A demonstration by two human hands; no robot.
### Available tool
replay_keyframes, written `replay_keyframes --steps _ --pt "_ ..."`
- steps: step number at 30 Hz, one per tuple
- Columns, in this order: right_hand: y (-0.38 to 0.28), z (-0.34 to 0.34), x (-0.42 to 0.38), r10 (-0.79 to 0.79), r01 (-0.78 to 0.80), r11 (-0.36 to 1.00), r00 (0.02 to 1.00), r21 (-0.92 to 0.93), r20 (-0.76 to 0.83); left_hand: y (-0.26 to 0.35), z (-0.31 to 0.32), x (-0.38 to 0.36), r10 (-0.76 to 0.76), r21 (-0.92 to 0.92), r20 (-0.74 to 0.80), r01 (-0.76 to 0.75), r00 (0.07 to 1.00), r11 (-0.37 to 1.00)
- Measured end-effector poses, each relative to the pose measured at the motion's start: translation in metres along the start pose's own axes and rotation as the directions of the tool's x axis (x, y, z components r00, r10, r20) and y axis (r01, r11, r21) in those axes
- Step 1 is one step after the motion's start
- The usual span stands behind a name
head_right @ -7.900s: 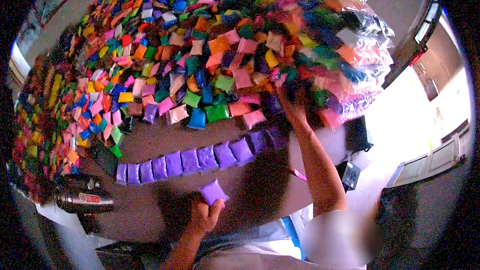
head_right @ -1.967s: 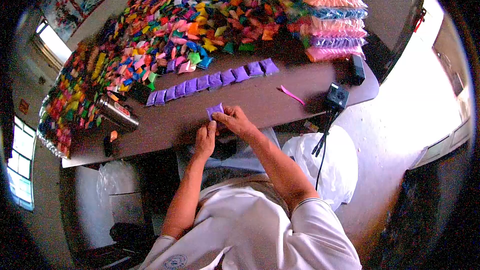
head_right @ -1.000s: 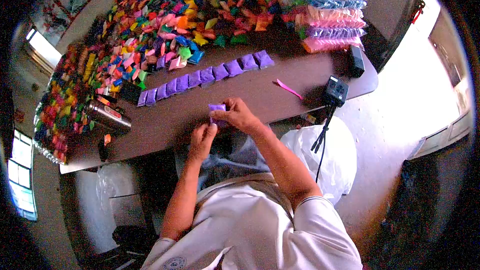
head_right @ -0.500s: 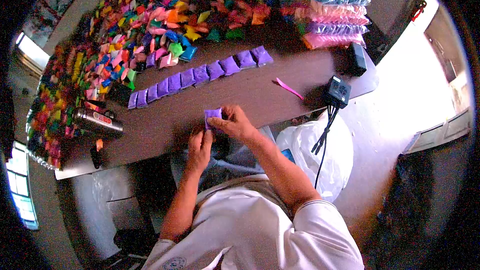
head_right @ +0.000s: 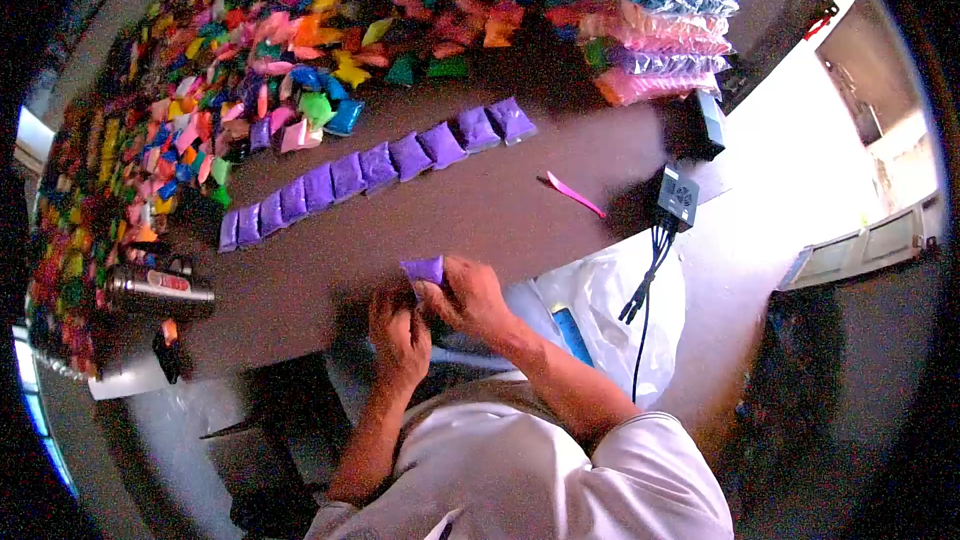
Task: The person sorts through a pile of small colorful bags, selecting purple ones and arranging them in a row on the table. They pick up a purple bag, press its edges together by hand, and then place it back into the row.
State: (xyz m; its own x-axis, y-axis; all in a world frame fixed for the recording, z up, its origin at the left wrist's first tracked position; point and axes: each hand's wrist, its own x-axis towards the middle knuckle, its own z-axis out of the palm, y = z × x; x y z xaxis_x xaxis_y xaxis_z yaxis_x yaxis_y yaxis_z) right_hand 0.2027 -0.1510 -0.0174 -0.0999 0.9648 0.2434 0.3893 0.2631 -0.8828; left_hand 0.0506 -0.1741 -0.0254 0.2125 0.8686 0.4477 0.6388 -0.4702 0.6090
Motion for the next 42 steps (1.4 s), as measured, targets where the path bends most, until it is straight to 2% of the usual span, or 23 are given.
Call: replay_keyframes --steps 3,5,7,9,10,13,16,19,21,22,23,25,27,28,29,31,32,35,36,37,39,41,42 --pt "-0.001 0.000 0.003 -0.045 0.045 0.999 0.999 0.017 -0.012 -0.002 0.002 0.002 0.005 0.024 0.035 -0.005 0.999 1.000" --pt "-0.008 -0.001 0.004 -0.023 0.023 1.000 1.000 0.004 -0.006 -0.004 0.005 0.001 0.017 0.102 -0.003 -0.017 1.000 0.995" --pt "-0.007 -0.001 0.003 0.001 -0.001 1.000 1.000 -0.004 -0.008 -0.006 0.004 0.001 0.032 0.039 0.014 -0.032 0.999 0.999" --pt "-0.001 -0.002 -0.001 -0.068 0.066 0.997 0.996 0.049 0.049 -0.010 0.001 -0.005 0.014 -0.032 0.107 -0.011 0.994 0.999" --pt "-0.009 -0.004 0.002 -0.054 0.047 0.993 0.997 0.108 0.061 -0.012 0.000 -0.005 0.024 -0.043 0.127 -0.019 0.992 0.999" --pt "-0.004 -0.002 0.003 -0.014 0.012 1.000 0.995 0.015 0.103 -0.018 -0.005 -0.004 0.137 0.001 0.203 -0.140 0.970 0.990" --pt "-0.009 -0.004 0.007 -0.026 0.025 1.000 0.997 0.016 0.068 -0.015 -0.011 -0.001 0.107 -0.089 0.260 -0.086 0.960 0.992" --pt "-0.003 0.000 0.010 -0.076 0.074 0.993 0.997 0.091 0.027 -0.010 -0.012 0.003 0.074 -0.052 0.257 -0.062 0.964 0.997" --pt "-0.012 -0.009 0.011 -0.111 0.110 0.990 0.994 0.083 0.013 -0.012 -0.016 -0.002 -0.067 -0.050 0.452 0.101 0.889 0.994" --pt "-0.011 -0.009 0.010 -0.107 0.108 0.989 0.994 0.096 -0.017 -0.022 -0.008 -0.023 -0.039 -0.089 0.348 0.074 0.937 0.993" --pt "-0.009 -0.007 0.010 -0.107 0.112 0.987 0.993 0.114 -0.042 -0.045 0.022 -0.052 -0.082 -0.137 0.053 0.088 0.995 0.987" --pt "-0.006 -0.005 0.011 -0.102 0.108 0.986 0.993 0.125 -0.051 -0.042 0.018 -0.043 -0.030 -0.103 0.025 0.032 0.999 0.994" --pt "-0.004 -0.005 0.013 -0.029 0.039 0.980 0.998 0.197 -0.052 -0.029 0.019 -0.032 -0.208 -0.205 0.041 0.212 0.977 0.956" --pt "-0.003 -0.006 0.014 -0.018 0.028 0.977 0.999 0.212 -0.051 -0.027 0.015 -0.031 -0.184 -0.013 0.012 0.185 0.983 0.983" --pt "-0.003 -0.007 0.015 0.005 0.003 0.974 0.999 0.225 -0.035 -0.026 0.016 -0.031 -0.189 0.002 0.023 0.189 0.982 0.982" --pt "-0.003 -0.007 0.016 0.034 -0.028 0.966 0.999 0.255 -0.021 -0.026 0.020 -0.032 -0.388 -0.015 -0.053 0.388 0.920 0.922" --pt "-0.002 -0.006 0.016 0.043 -0.034 0.963 0.999 0.269 -0.026 -0.029 0.024 -0.035 -0.495 -0.099 -0.093 0.486 0.864 0.868" --pt "-0.001 -0.014 0.018 0.070 -0.069 0.948 0.998 0.312 0.009 -0.022 0.019 -0.030 -0.503 -0.075 -0.053 0.499 0.863 0.863" --pt "-0.001 -0.012 0.020 0.116 -0.124 0.947 0.992 0.297 0.044 -0.028 0.023 -0.041 -0.435 0.147 -0.203 0.467 0.877 0.872" --pt "-0.001 -0.010 0.022 0.162 -0.178 0.944 0.984 0.278 0.079 -0.025 0.023 -0.030 -0.427 0.160 -0.204 0.460 0.881 0.873" --pt "0.002 -0.011 0.024 0.146 -0.164 0.944 0.986 0.287 0.084 -0.015 0.020 -0.009 -0.526 -0.168 -0.034 0.514 0.850 0.841" --pt "0.001 -0.019 0.030 0.196 -0.246 0.944 0.954 0.221 0.226 -0.006 0.019 -0.001 -0.519 -0.098 -0.038 0.514 0.854 0.852" --pt "0.001 -0.019 0.031 0.192 -0.240 0.945 0.957 0.220 0.219 -0.004 0.019 0.002 -0.516 -0.035 -0.034 0.515 0.856 0.857"
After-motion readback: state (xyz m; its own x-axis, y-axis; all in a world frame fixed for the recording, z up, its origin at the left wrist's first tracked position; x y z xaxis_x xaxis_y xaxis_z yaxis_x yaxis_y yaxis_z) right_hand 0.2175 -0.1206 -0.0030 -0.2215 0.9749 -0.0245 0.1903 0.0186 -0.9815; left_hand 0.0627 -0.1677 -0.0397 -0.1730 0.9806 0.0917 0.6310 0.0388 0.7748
